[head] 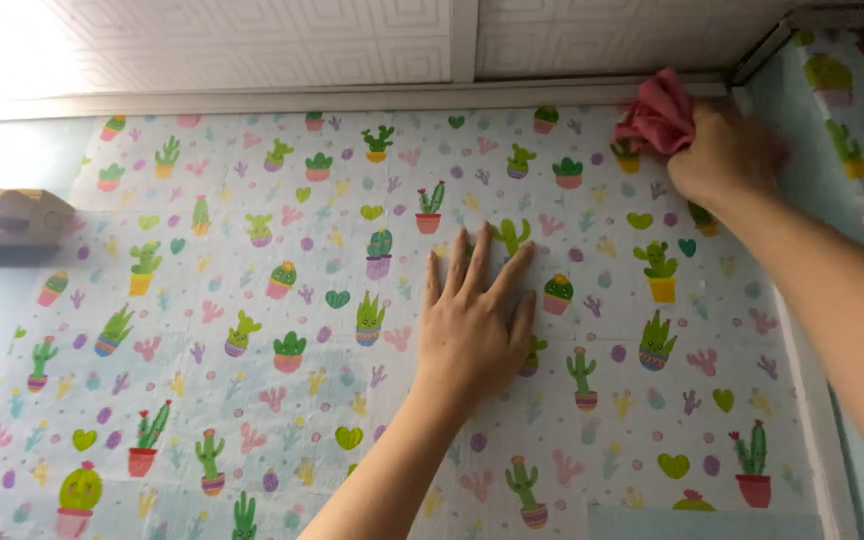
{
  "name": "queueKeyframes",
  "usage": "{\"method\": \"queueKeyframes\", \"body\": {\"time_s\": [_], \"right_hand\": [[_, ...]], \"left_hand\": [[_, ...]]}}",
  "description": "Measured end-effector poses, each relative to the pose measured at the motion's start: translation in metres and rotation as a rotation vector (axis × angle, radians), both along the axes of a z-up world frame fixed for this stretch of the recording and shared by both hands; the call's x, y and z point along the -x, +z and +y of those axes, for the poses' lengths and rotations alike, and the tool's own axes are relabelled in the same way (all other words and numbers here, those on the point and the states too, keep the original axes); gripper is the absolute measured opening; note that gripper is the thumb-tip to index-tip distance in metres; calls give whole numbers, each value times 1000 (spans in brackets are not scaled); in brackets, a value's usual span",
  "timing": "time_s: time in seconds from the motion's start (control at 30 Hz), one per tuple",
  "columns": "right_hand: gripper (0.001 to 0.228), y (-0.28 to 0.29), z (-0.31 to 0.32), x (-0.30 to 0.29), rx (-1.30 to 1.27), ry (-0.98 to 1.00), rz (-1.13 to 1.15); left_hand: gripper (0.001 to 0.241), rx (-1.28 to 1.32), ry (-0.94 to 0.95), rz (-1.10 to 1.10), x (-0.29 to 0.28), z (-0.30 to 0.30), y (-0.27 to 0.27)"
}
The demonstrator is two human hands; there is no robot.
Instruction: A person is applying a decorative adhesive film with a cactus pattern to a wall, using a pink cloth to smooth it out and remove air bubbles.
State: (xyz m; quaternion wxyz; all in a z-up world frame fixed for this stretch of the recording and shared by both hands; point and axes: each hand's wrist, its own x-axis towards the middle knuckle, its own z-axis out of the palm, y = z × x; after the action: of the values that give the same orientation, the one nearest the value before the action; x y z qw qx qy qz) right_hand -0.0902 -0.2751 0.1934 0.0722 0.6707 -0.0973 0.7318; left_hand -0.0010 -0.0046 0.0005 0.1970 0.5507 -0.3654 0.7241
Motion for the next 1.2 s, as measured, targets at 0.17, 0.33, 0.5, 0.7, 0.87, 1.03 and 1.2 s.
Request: {"method": "queueKeyframes", "body": {"time_s": [0.17, 0.33, 0.5, 0.7, 0.87, 1.03, 1.2], "right_hand": [[34, 20, -36, -47, 223, -49, -237], [7, -14, 5, -31, 135, -75, -128], [22, -64, 23, -50, 575, -16, -296], [67, -177, 66, -33, 595, 85, -11], [80, -245, 82, -7, 667, 218, 206], [74, -267, 99, 19, 837, 315, 384], [60, -182, 92, 51, 673, 164, -204]], "left_hand": [[54, 10, 7, 25, -3, -3, -1], [54, 15, 10, 36, -3, -3, 1], [49, 99, -214, 165, 17, 4, -1], [51, 207, -563, 145, 18, 15, -2], [54, 181, -687, 40, 4, 19, -2], [53, 150, -648, 41, 4, 21, -2], [49, 88, -491, 75, 7, 20, -2]]}}
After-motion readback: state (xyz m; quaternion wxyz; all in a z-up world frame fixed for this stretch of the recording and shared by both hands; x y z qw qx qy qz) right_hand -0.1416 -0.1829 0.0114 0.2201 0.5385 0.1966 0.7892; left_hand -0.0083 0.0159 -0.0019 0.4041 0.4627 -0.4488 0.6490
